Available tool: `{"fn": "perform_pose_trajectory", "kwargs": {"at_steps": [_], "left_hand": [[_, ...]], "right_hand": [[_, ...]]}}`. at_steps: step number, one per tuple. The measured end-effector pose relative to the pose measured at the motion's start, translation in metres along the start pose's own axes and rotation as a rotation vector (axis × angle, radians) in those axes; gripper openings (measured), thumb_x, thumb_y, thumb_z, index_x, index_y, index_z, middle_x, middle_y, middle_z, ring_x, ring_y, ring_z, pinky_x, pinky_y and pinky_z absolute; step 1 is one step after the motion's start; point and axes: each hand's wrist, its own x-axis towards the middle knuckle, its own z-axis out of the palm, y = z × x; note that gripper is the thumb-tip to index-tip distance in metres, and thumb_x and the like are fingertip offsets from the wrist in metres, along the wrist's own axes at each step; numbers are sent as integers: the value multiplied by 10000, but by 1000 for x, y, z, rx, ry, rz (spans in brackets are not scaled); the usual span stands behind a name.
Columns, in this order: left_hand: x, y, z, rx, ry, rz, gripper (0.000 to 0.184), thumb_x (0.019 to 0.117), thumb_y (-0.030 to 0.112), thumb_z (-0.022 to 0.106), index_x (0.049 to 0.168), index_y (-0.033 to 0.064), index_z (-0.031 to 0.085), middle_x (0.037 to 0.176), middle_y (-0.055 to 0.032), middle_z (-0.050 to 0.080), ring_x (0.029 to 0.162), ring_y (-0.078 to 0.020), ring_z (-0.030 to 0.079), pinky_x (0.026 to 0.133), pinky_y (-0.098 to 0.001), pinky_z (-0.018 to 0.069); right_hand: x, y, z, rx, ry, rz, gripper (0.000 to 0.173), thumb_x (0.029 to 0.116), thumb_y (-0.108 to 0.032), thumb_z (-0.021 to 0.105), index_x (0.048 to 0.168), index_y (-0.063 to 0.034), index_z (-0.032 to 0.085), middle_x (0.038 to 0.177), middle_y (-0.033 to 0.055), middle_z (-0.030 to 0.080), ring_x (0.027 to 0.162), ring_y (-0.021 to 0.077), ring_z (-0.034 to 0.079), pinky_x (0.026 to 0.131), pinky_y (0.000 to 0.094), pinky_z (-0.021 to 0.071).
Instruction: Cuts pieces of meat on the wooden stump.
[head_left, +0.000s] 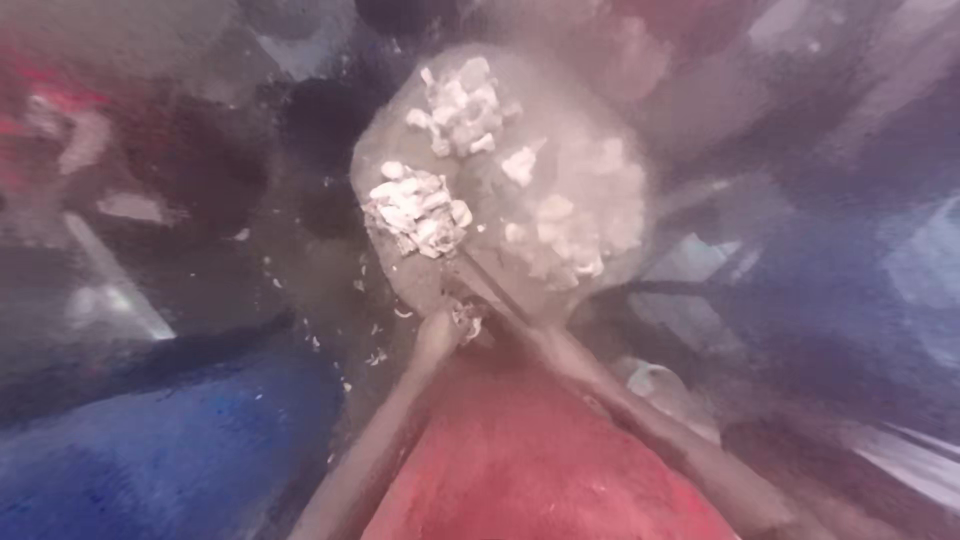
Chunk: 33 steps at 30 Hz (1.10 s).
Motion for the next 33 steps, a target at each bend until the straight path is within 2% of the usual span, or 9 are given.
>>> {"fn": "perform_pose_trajectory", "kwargs": {"at_steps": [4,7,10,12,15,20,24,28,33], "left_hand": [[-6,12,-16,-414,-55,105,399,994,286,653,1311,52,588,1099,-124,692,898,-187,698,825,-399,594],[-11,9,-8,-543,-54,90,411,1005,354,643,1297,69,595,999,-86,717,769,-150,710,707,-351,619],[3,-1,7,-391,-18,53,402,1025,379,599,1247,49,651,929,-83,725,718,-155,704,708,-376,619],[2,2,10,-302,-7,-17,387,1032,384,584,1207,48,663,941,-82,729,747,-158,715,738,-381,621],[-6,7,11,-286,30,-63,367,1007,351,640,1209,48,679,1009,-103,731,864,-196,712,843,-430,591],[-2,5,21,-300,53,-65,340,979,313,641,1140,14,667,859,-60,725,685,-145,707,682,-359,621],[-21,-10,12,-681,179,5,308,998,186,645,1232,-8,596,907,-93,720,719,-160,717,682,-345,630],[-26,-28,2,-687,188,38,421,984,229,685,1327,22,553,1038,-113,708,804,-165,717,744,-353,627],[-31,-36,7,-670,62,-28,478,998,244,671,1386,16,510,1080,-135,699,856,-179,718,777,-362,621]], "right_hand": [[8,38,5,312,-31,41,486,1108,-422,352,1252,-43,619,957,100,653,850,169,640,820,379,556],[-5,13,7,181,135,58,562,1093,-478,375,1370,-26,562,1098,174,697,996,260,695,920,473,563],[-14,-33,-6,171,178,-69,561,1100,-465,358,1419,-36,526,1096,146,684,966,222,683,901,431,573],[-17,-62,-12,199,127,-135,518,1102,-426,388,1424,-44,524,1159,137,683,1026,193,679,949,403,560],[4,-67,7,128,13,-141,553,1101,-449,383,1461,-46,499,1263,185,663,1146,271,661,1024,473,516],[31,-39,24,-39,-7,-119,613,1080,-562,319,1435,-111,535,1257,148,672,1158,286,662,1021,529,522],[-7,-16,13,-52,169,-75,591,1081,-515,365,1418,-65,547,1196,158,696,1091,279,687,980,509,543],[-10,29,-5,-89,106,55,611,1085,-527,345,1345,-27,581,1129,197,689,1048,312,685,954,523,538],[-35,-31,-24,-33,90,-82,565,1090,-498,362,1353,-49,581,1136,160,687,1038,257,677,954,469,542]]}}
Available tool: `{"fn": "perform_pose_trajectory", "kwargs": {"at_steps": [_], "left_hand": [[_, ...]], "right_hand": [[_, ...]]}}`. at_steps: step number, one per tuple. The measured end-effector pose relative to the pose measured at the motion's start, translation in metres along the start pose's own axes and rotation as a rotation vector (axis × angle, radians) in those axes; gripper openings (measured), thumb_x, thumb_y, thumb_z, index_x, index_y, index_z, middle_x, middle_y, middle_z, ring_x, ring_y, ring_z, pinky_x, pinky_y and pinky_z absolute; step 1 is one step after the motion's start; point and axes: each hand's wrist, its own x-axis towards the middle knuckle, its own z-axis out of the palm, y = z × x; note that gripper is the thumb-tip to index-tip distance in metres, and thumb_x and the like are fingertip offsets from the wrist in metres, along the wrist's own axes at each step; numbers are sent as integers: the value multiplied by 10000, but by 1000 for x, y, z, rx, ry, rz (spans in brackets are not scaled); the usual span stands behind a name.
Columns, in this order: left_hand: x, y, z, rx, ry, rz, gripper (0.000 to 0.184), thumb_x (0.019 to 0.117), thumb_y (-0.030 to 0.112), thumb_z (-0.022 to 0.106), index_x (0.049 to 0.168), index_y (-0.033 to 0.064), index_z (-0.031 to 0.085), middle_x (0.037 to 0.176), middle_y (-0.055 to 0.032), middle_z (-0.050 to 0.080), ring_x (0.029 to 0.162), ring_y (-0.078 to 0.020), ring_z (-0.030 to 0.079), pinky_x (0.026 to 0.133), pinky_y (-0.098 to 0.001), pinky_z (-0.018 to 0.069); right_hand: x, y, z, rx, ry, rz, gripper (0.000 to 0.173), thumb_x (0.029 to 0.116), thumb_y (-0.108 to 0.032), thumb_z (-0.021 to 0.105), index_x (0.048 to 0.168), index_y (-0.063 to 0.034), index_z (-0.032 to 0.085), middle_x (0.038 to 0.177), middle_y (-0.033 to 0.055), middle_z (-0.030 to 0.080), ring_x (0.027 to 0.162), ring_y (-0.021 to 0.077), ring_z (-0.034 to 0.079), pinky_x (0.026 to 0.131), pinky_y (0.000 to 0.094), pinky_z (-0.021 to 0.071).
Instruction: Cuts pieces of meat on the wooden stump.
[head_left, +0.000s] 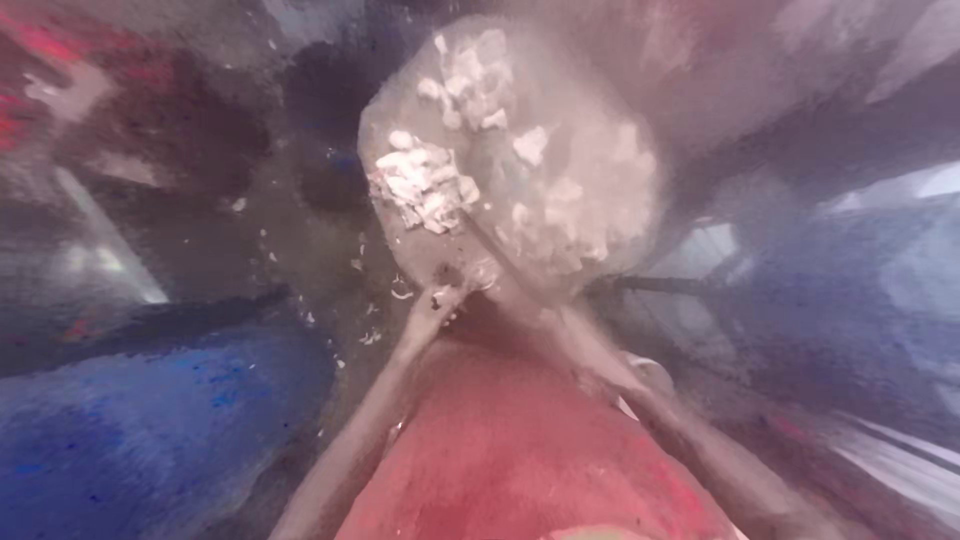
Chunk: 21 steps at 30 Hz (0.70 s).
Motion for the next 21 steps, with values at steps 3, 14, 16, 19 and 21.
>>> {"fn": "perform_pose_trajectory", "kwargs": {"at_steps": [3,14,16,19,21], "left_hand": [[-11,-2,2,123,102,25,457,980,224,692,1351,-9,561,1107,-139,699,938,-153,696,873,-351,585],[-22,-45,14,-152,46,6,383,1075,250,533,1360,-6,543,1146,-132,708,934,-179,735,829,-359,632],[-20,-46,14,-86,88,29,348,1064,226,544,1325,-2,586,1145,-122,696,961,-144,691,871,-343,581],[-17,-45,19,-161,87,8,323,1043,210,600,1279,-10,583,1023,-107,738,861,-172,743,773,-347,641],[-15,-33,14,-127,92,6,321,1031,232,614,1245,-6,596,974,-96,732,815,-164,733,751,-344,634]], "right_hand": [[-1,-20,17,96,1,-78,560,1076,-498,385,1311,-34,593,1045,141,686,950,225,672,889,438,556],[2,-20,22,43,-34,-58,562,1085,-498,372,1330,-37,580,1046,134,687,950,218,680,891,429,565],[11,-11,35,101,-129,-89,582,1076,-512,375,1318,-31,593,1019,129,688,923,213,677,875,431,565],[33,16,50,-16,-346,36,637,1069,-583,350,1257,-21,584,1021,181,667,947,303,674,872,531,543],[38,22,46,-25,-350,43,642,1066,-592,348,1224,-25,604,1017,174,668,946,299,673,872,522,544]]}}
